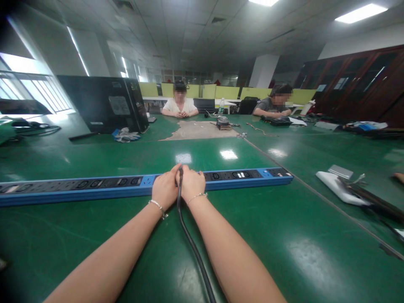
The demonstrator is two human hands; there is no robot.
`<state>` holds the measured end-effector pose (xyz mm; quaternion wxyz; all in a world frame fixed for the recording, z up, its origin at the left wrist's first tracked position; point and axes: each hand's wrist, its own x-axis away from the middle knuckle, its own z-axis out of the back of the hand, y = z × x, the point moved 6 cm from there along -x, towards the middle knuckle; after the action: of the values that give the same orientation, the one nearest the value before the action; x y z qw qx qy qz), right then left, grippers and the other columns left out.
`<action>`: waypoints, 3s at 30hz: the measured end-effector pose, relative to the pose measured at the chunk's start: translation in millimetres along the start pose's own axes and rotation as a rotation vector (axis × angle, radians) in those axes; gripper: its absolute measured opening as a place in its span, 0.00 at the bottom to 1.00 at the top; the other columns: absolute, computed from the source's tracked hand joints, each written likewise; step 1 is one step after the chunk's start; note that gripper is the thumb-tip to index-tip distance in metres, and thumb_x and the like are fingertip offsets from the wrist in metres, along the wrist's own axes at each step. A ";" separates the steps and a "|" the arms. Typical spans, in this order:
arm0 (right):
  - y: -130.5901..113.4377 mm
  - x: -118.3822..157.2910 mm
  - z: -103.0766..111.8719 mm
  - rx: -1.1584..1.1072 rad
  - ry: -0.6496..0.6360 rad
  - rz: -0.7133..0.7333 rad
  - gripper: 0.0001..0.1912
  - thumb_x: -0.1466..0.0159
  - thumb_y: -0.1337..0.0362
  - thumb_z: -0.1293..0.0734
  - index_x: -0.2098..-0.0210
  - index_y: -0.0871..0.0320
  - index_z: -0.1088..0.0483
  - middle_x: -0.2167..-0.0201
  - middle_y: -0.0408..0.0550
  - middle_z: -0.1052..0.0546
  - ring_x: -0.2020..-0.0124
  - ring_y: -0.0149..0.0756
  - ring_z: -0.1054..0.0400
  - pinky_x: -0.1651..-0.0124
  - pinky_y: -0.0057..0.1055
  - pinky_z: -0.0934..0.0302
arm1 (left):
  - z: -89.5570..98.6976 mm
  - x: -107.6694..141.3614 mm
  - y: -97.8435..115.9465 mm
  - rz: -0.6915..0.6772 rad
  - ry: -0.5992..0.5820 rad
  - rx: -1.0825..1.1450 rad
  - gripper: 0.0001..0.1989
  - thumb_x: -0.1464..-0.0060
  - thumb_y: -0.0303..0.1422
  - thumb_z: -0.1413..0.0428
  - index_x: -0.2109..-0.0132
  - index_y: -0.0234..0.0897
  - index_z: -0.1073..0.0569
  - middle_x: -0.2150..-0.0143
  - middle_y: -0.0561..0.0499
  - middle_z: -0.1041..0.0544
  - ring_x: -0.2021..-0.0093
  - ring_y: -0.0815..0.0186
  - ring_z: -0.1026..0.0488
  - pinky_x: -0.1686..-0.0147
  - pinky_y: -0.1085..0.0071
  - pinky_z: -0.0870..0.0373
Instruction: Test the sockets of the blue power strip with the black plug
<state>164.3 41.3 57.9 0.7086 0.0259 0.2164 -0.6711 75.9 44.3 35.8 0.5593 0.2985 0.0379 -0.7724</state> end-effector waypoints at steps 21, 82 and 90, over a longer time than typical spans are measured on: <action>46.9 35.7 -15.2 -0.078 -0.034 0.329 0.33 0.43 0.63 0.40 0.37 0.56 0.45 0.37 0.45 0.41 0.36 0.39 0.52 0.35 0.42 0.60 | -1.5 -1.5 4.4 -0.086 -0.044 0.030 0.16 0.41 0.34 0.51 0.46 0.50 0.33 0.49 0.55 0.25 0.49 0.65 0.30 0.50 0.65 0.38; 51.0 30.1 -22.5 -0.091 0.175 0.297 0.24 0.41 0.67 0.41 0.45 0.57 0.35 0.42 0.46 0.33 0.41 0.39 0.43 0.39 0.41 0.54 | 51.9 20.1 -109.2 0.173 -0.012 0.118 0.19 0.43 0.41 0.53 0.46 0.44 0.33 0.56 0.51 0.22 0.55 0.61 0.26 0.51 0.65 0.33; 51.4 30.3 -22.7 -0.093 0.180 0.299 0.24 0.41 0.68 0.41 0.45 0.55 0.35 0.43 0.47 0.32 0.41 0.39 0.43 0.39 0.42 0.53 | 42.7 20.1 -100.0 0.055 -0.015 -0.048 0.17 0.42 0.41 0.53 0.48 0.45 0.31 0.52 0.50 0.23 0.52 0.61 0.27 0.50 0.64 0.35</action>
<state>207.7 25.3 14.0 0.7787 0.0849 0.3032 -0.5426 -34.6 47.8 33.1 0.5878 0.2800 0.0439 -0.7578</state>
